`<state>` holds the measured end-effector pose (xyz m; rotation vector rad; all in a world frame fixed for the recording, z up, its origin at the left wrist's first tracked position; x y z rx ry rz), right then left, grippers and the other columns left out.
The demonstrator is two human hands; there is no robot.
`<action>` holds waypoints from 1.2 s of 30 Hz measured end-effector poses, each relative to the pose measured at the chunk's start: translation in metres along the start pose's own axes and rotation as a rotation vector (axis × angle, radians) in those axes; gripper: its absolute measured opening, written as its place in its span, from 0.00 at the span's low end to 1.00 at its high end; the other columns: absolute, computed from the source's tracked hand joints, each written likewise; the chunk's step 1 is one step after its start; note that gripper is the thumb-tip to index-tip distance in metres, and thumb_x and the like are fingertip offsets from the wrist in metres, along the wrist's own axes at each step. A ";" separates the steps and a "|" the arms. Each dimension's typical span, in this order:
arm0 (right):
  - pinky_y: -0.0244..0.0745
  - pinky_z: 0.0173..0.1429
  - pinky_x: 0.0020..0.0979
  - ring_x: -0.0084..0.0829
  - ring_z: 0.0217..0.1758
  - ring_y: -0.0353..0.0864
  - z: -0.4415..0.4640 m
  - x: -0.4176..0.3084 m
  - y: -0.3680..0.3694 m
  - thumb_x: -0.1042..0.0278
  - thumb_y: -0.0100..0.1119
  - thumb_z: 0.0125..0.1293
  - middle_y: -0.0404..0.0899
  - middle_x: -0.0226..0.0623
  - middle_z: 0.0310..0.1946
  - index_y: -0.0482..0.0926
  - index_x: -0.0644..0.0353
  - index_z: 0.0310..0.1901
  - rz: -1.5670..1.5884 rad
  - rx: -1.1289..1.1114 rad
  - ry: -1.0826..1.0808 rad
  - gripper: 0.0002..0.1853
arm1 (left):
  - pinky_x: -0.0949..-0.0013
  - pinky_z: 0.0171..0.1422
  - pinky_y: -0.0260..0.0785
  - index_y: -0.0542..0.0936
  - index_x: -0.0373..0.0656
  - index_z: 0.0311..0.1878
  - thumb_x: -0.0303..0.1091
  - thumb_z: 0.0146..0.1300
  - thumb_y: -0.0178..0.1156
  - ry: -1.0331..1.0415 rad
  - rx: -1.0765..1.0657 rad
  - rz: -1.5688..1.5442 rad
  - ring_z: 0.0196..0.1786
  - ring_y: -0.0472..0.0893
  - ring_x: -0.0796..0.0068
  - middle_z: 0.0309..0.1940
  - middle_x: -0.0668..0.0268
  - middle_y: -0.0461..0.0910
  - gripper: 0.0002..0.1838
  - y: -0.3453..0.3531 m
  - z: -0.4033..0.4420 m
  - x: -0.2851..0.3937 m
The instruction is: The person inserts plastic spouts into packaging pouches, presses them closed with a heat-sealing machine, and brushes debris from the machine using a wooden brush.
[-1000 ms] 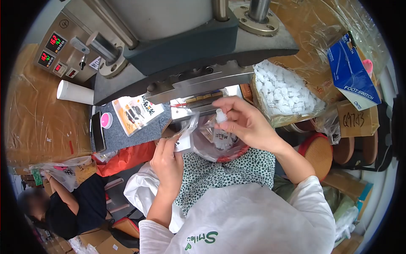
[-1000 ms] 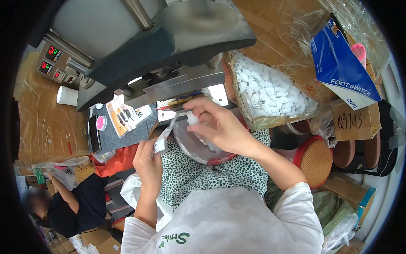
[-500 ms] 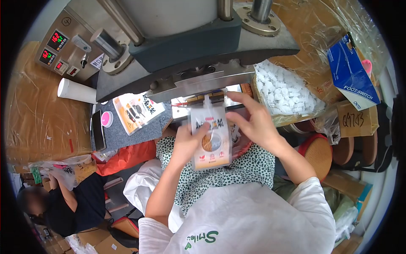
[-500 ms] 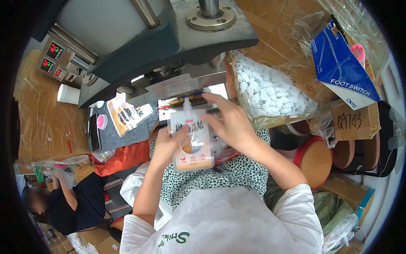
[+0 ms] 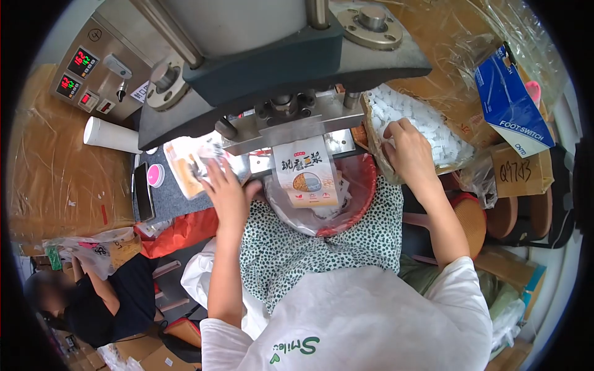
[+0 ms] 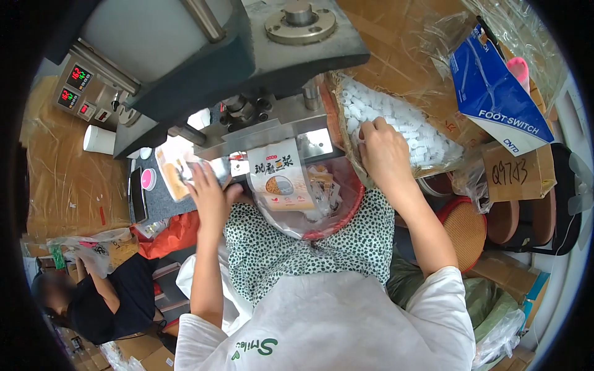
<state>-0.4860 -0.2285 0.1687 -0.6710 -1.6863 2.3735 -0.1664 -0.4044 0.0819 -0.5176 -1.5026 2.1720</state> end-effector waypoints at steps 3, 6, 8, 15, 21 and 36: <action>0.73 0.47 0.47 0.50 0.43 0.82 0.002 -0.002 -0.004 0.77 0.65 0.57 0.81 0.46 0.37 0.78 0.62 0.38 0.020 0.082 -0.068 0.08 | 0.45 0.74 0.58 0.69 0.36 0.68 0.26 0.60 0.63 0.050 0.044 -0.159 0.71 0.68 0.45 0.69 0.47 0.68 0.31 -0.015 -0.021 0.008; 0.71 0.47 0.46 0.49 0.42 0.82 0.003 0.007 0.001 0.76 0.64 0.57 0.82 0.45 0.35 0.79 0.62 0.39 0.024 0.032 -0.039 0.08 | 0.53 0.58 0.72 0.77 0.38 0.56 0.15 0.55 0.58 -0.065 0.084 -0.354 0.54 0.80 0.47 0.52 0.53 0.81 0.23 -0.040 -0.023 -0.004; 0.70 0.47 0.46 0.50 0.41 0.82 0.001 0.008 0.004 0.76 0.64 0.57 0.83 0.46 0.35 0.79 0.62 0.40 0.060 0.018 -0.076 0.08 | 0.53 0.53 0.73 0.79 0.39 0.54 0.16 0.55 0.58 -0.078 0.066 -0.408 0.50 0.81 0.47 0.48 0.53 0.81 0.21 -0.046 -0.025 -0.010; 0.73 0.47 0.44 0.50 0.41 0.83 -0.001 0.005 -0.004 0.76 0.61 0.61 0.84 0.47 0.37 0.83 0.64 0.42 0.117 -0.021 -0.006 0.08 | 0.53 0.45 0.74 0.84 0.37 0.44 0.18 0.60 0.59 -0.167 -0.015 -0.511 0.40 0.83 0.45 0.36 0.50 0.83 0.10 -0.065 -0.023 -0.005; 0.77 0.48 0.40 0.47 0.41 0.82 -0.006 -0.057 -0.042 0.74 0.64 0.62 0.81 0.47 0.40 0.85 0.64 0.47 0.678 -0.101 -0.195 0.12 | 0.57 0.49 0.77 0.84 0.37 0.44 0.16 0.51 0.60 -0.024 0.100 -0.543 0.44 0.84 0.51 0.39 0.53 0.85 0.15 -0.103 -0.033 0.036; 0.76 0.48 0.37 0.41 0.45 0.80 -0.009 -0.101 0.000 0.76 0.64 0.64 0.78 0.42 0.44 0.79 0.66 0.57 0.866 -0.276 -0.339 0.19 | 0.64 0.36 0.75 0.84 0.36 0.46 0.30 0.67 0.63 -0.006 -0.446 -1.020 0.33 0.85 0.66 0.36 0.53 0.85 0.09 -0.065 -0.021 0.093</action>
Point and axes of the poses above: each hand's wrist, its own z-axis towards the middle knuckle, its own y-axis out of the palm, x = y × z, the point moved 7 cm from there along z, towards the middle knuckle
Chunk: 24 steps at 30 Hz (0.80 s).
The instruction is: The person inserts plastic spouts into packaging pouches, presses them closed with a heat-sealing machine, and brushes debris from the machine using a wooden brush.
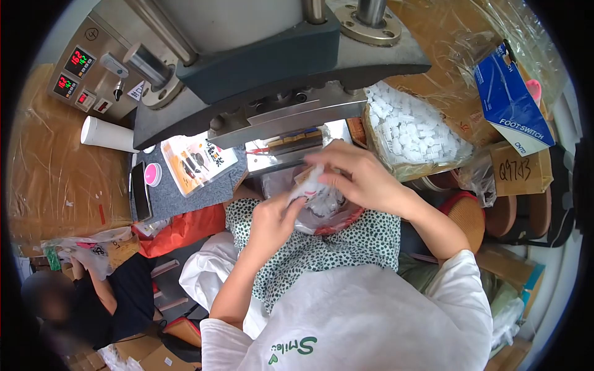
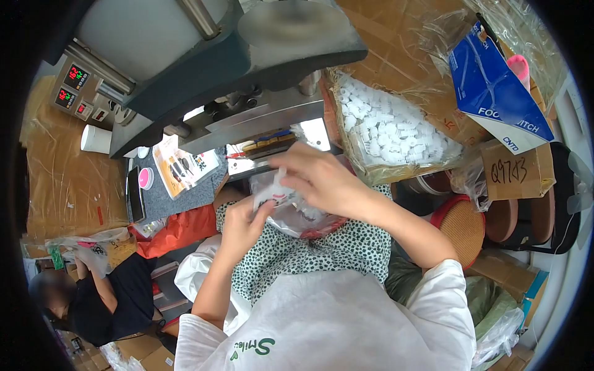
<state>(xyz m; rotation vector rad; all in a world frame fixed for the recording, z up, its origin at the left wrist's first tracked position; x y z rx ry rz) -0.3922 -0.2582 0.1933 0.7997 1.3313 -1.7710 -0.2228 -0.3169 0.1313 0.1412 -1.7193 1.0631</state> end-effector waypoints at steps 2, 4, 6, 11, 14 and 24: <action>0.77 0.48 0.39 0.44 0.46 0.81 -0.002 0.005 -0.010 0.74 0.65 0.65 0.79 0.45 0.45 0.78 0.66 0.58 -0.058 0.086 0.063 0.20 | 0.69 0.38 0.74 0.84 0.34 0.48 0.35 0.70 0.63 -0.147 -0.062 -0.147 0.36 0.84 0.79 0.38 0.54 0.87 0.13 0.009 0.013 -0.018; 0.77 0.51 0.43 0.51 0.47 0.81 -0.006 0.004 -0.023 0.72 0.64 0.65 0.80 0.48 0.46 0.78 0.66 0.56 -0.170 0.161 0.095 0.19 | 0.70 0.40 0.75 0.83 0.31 0.48 0.34 0.71 0.62 -0.279 -0.007 -0.563 0.38 0.83 0.80 0.39 0.58 0.87 0.13 0.017 0.029 -0.040; 0.77 0.52 0.45 0.53 0.49 0.82 -0.012 0.001 -0.036 0.72 0.64 0.63 0.80 0.49 0.47 0.79 0.65 0.53 -0.308 0.132 0.146 0.17 | 0.71 0.44 0.76 0.82 0.28 0.48 0.34 0.72 0.61 -0.355 0.056 -0.857 0.41 0.83 0.78 0.41 0.62 0.85 0.15 0.020 0.046 -0.041; 0.77 0.50 0.44 0.51 0.45 0.82 -0.022 0.035 -0.073 0.75 0.64 0.59 0.83 0.47 0.39 0.81 0.62 0.50 -0.763 0.370 0.143 0.15 | 0.69 0.44 0.77 0.80 0.29 0.51 0.34 0.73 0.60 -0.399 0.013 -0.875 0.43 0.83 0.76 0.43 0.62 0.85 0.15 0.021 0.057 -0.046; 0.76 0.50 0.45 0.51 0.42 0.82 -0.024 0.063 -0.073 0.77 0.63 0.58 0.84 0.47 0.37 0.80 0.61 0.48 -0.816 0.310 0.203 0.14 | 0.62 0.50 0.75 0.77 0.28 0.56 0.39 0.73 0.59 -0.281 0.134 -0.418 0.47 0.83 0.68 0.48 0.56 0.83 0.21 -0.015 0.054 -0.058; 0.77 0.53 0.49 0.58 0.49 0.81 -0.029 0.065 -0.073 0.83 0.61 0.58 0.81 0.54 0.46 0.78 0.68 0.47 -0.743 0.154 0.346 0.14 | 0.52 0.63 0.67 0.75 0.41 0.61 0.22 0.54 0.65 0.017 0.446 0.743 0.58 0.76 0.48 0.56 0.53 0.77 0.28 -0.069 -0.011 -0.084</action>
Point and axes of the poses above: each hand's wrist, its own z-axis towards the middle knuckle, its own y-axis out of the palm, x = y × z, the point moved 7 cm from there along z, towards the middle knuckle
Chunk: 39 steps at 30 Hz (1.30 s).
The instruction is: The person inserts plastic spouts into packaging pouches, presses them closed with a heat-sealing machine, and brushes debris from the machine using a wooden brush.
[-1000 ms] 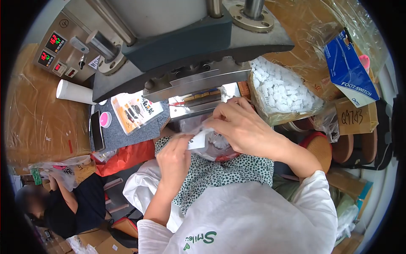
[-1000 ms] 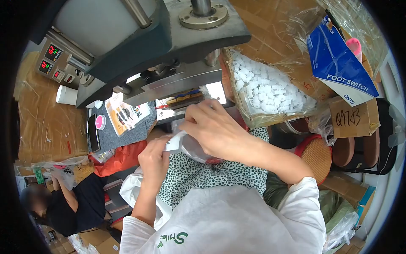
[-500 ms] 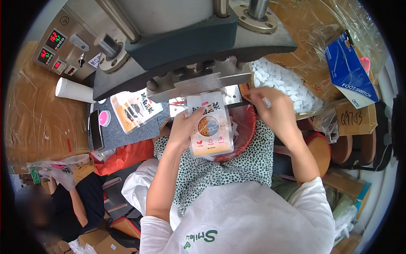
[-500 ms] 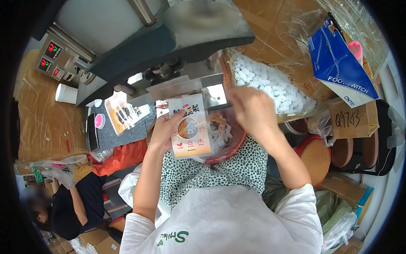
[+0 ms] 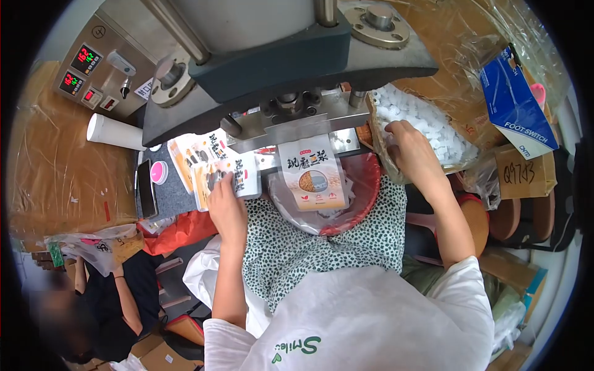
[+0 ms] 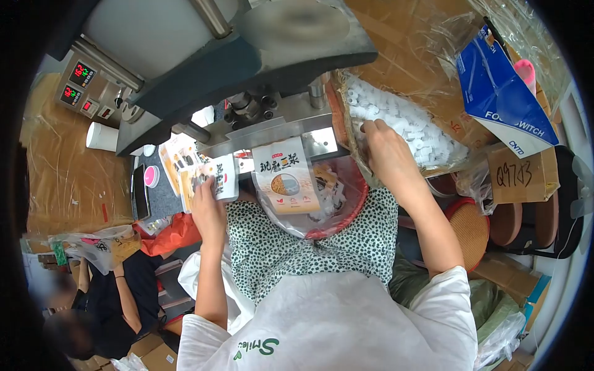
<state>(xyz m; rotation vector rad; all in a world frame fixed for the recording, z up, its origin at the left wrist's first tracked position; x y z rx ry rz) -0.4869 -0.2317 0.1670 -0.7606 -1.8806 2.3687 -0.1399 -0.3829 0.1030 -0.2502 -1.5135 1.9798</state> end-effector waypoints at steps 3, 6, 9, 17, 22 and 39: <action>0.80 0.53 0.44 0.54 0.50 0.83 -0.009 -0.004 -0.016 0.82 0.64 0.59 0.81 0.52 0.48 0.80 0.68 0.49 0.142 0.152 -0.022 0.15 | 0.52 0.50 0.73 0.82 0.40 0.47 0.16 0.53 0.61 -0.102 0.015 -0.152 0.45 0.81 0.47 0.41 0.53 0.82 0.17 -0.021 -0.003 0.002; 0.82 0.52 0.36 0.43 0.47 0.86 -0.011 -0.026 -0.037 0.78 0.67 0.62 0.83 0.46 0.46 0.81 0.67 0.50 0.528 0.117 -0.066 0.15 | 0.53 0.49 0.74 0.83 0.38 0.46 0.15 0.52 0.60 -0.053 0.109 -0.241 0.43 0.83 0.47 0.39 0.51 0.83 0.16 -0.047 -0.012 0.030; 0.82 0.51 0.31 0.33 0.43 0.88 -0.019 -0.060 -0.008 0.74 0.69 0.63 0.86 0.40 0.44 0.81 0.66 0.50 1.029 -0.143 0.044 0.14 | 0.57 0.44 0.75 0.83 0.39 0.45 0.15 0.50 0.60 -0.015 0.093 -0.317 0.40 0.83 0.52 0.38 0.56 0.83 0.17 -0.058 -0.015 0.066; 0.80 0.47 0.37 0.41 0.43 0.85 -0.015 -0.113 0.000 0.70 0.71 0.60 0.84 0.41 0.39 0.80 0.65 0.42 0.851 -0.011 -0.191 0.13 | 0.59 0.41 0.76 0.83 0.42 0.45 0.14 0.47 0.60 0.054 0.052 -0.311 0.37 0.84 0.56 0.37 0.60 0.83 0.21 -0.064 -0.013 0.093; 0.76 0.49 0.42 0.46 0.43 0.80 -0.019 -0.126 -0.001 0.69 0.71 0.56 0.81 0.40 0.37 0.80 0.63 0.40 0.613 0.124 -0.547 0.12 | 0.59 0.40 0.76 0.83 0.43 0.45 0.15 0.46 0.60 0.190 0.076 -0.345 0.37 0.84 0.55 0.36 0.59 0.83 0.20 -0.062 -0.012 0.105; 0.78 0.47 0.43 0.49 0.42 0.84 -0.022 -0.063 -0.020 0.70 0.69 0.59 0.85 0.50 0.37 0.85 0.63 0.43 0.313 0.193 -0.123 0.11 | 0.74 0.37 0.74 0.81 0.27 0.48 0.34 0.73 0.60 -0.659 -0.519 -1.648 0.39 0.83 0.79 0.39 0.62 0.86 0.15 0.049 0.032 0.111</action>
Point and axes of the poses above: each hand's wrist, its own z-axis towards the middle knuckle, its own y-axis out of the palm, x = y × z, the point moved 7 cm from there along z, towards the middle knuckle
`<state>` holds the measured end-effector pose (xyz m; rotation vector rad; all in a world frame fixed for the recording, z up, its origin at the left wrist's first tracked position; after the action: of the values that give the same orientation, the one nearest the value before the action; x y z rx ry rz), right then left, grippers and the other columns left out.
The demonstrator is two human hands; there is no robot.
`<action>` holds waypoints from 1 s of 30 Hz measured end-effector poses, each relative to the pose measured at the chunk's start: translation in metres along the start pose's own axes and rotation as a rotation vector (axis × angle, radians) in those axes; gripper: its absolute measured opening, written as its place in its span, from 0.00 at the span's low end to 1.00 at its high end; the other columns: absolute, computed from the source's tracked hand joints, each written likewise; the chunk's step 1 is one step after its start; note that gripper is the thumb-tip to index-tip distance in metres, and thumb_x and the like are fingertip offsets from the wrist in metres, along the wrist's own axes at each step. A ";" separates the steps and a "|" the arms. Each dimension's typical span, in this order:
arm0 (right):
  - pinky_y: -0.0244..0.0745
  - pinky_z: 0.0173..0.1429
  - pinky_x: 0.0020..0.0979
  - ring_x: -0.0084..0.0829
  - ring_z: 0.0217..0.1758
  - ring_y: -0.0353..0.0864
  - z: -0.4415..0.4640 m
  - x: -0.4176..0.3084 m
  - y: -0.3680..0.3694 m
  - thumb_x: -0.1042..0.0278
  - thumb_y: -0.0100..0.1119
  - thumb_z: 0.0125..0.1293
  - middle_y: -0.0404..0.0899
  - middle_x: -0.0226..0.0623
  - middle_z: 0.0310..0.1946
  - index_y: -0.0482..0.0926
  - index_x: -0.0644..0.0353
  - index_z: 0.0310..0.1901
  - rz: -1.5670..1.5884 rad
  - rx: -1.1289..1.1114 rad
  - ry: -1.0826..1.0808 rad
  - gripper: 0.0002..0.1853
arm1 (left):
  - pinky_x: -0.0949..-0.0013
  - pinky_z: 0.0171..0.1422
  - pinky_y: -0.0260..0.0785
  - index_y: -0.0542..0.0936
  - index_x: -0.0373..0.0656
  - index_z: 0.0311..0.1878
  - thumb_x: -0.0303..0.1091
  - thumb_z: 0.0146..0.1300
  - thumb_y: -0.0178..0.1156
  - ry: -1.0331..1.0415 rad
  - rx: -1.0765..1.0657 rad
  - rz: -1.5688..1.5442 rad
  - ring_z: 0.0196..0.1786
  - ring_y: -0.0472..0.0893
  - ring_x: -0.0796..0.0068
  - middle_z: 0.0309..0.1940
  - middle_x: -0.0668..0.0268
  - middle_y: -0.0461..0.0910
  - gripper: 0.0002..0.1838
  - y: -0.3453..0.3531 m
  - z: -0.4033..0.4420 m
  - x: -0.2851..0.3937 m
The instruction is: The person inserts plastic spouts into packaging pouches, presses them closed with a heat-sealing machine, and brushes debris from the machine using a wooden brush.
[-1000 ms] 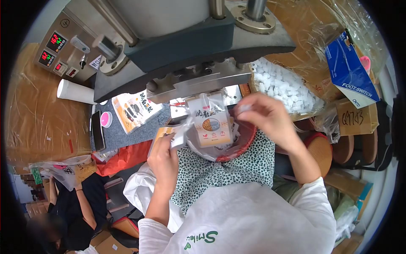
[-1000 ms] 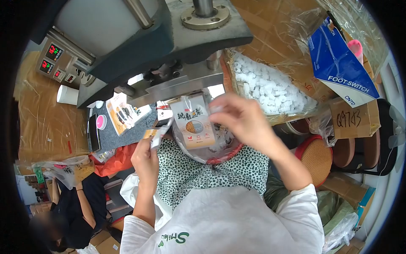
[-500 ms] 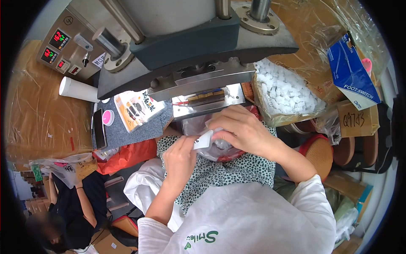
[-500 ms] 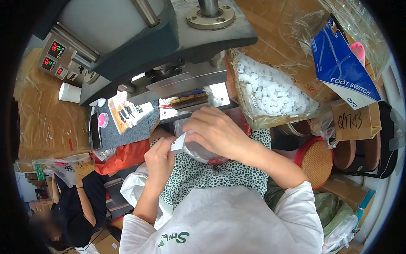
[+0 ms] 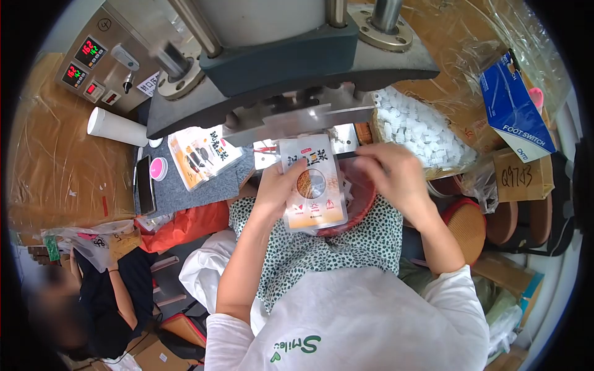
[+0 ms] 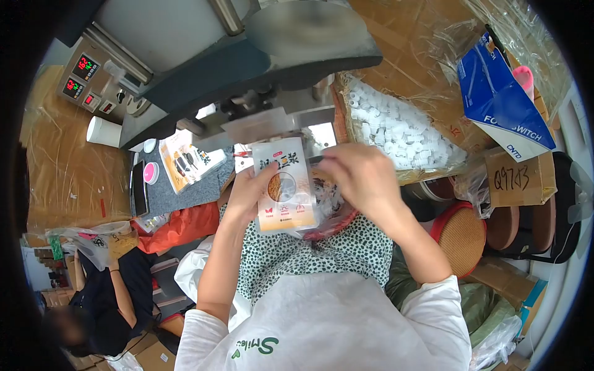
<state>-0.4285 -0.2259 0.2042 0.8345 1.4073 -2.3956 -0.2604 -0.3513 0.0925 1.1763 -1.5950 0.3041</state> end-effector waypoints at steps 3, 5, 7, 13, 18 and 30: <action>0.78 0.45 0.45 0.50 0.40 0.83 0.006 0.039 -0.010 0.74 0.66 0.59 0.83 0.50 0.40 0.83 0.64 0.43 -0.277 0.138 0.053 0.10 | 0.68 0.42 0.76 0.80 0.28 0.51 0.34 0.73 0.59 0.054 -0.021 0.195 0.40 0.85 0.71 0.42 0.59 0.86 0.16 -0.013 0.004 -0.006; 0.78 0.45 0.46 0.52 0.39 0.83 0.010 0.058 0.001 0.77 0.64 0.59 0.81 0.50 0.41 0.82 0.64 0.43 -0.414 0.114 -0.010 0.10 | 0.60 0.49 0.75 0.78 0.28 0.54 0.37 0.72 0.61 0.180 0.134 0.605 0.44 0.85 0.60 0.46 0.53 0.84 0.20 -0.039 0.005 0.012; 0.77 0.46 0.47 0.53 0.42 0.82 0.015 0.069 0.005 0.77 0.64 0.59 0.80 0.48 0.44 0.80 0.65 0.42 -0.346 -0.009 0.089 0.09 | 0.51 0.61 0.70 0.73 0.28 0.61 0.46 0.67 0.64 0.543 0.481 1.204 0.57 0.79 0.46 0.58 0.42 0.77 0.31 -0.083 -0.001 0.061; 0.77 0.47 0.49 0.56 0.43 0.82 0.016 0.071 0.003 0.80 0.61 0.58 0.81 0.52 0.41 0.79 0.67 0.40 -0.271 -0.012 0.096 0.08 | 0.46 0.73 0.57 0.67 0.37 0.70 0.37 0.59 0.68 0.688 0.484 1.797 0.72 0.67 0.46 0.70 0.47 0.67 0.37 -0.099 -0.034 0.017; 0.80 0.46 0.43 0.52 0.40 0.85 0.012 0.054 -0.022 0.80 0.60 0.61 0.84 0.53 0.38 0.82 0.68 0.43 0.040 0.012 0.166 0.09 | 0.53 0.48 0.74 0.82 0.36 0.46 0.16 0.53 0.58 0.594 0.548 1.244 0.43 0.82 0.47 0.42 0.51 0.82 0.15 -0.111 -0.076 0.050; 0.78 0.53 0.41 0.45 0.48 0.82 0.001 -0.073 0.018 0.79 0.64 0.54 0.82 0.42 0.43 0.81 0.64 0.44 0.200 -0.103 -0.457 0.14 | 0.58 0.40 0.73 0.83 0.41 0.43 0.13 0.45 0.59 0.814 0.365 1.349 0.36 0.82 0.57 0.33 0.61 0.80 0.20 -0.010 -0.115 0.060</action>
<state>-0.3610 -0.2420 0.2342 0.3481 1.1886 -2.1591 -0.1798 -0.3073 0.1844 -0.0536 -1.3412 1.7312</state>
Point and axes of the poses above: each hand's wrist, its own z-axis towards the middle knuckle, its own y-axis out of the palm, x = y × z, the point moved 7 cm from there along z, towards the middle knuckle
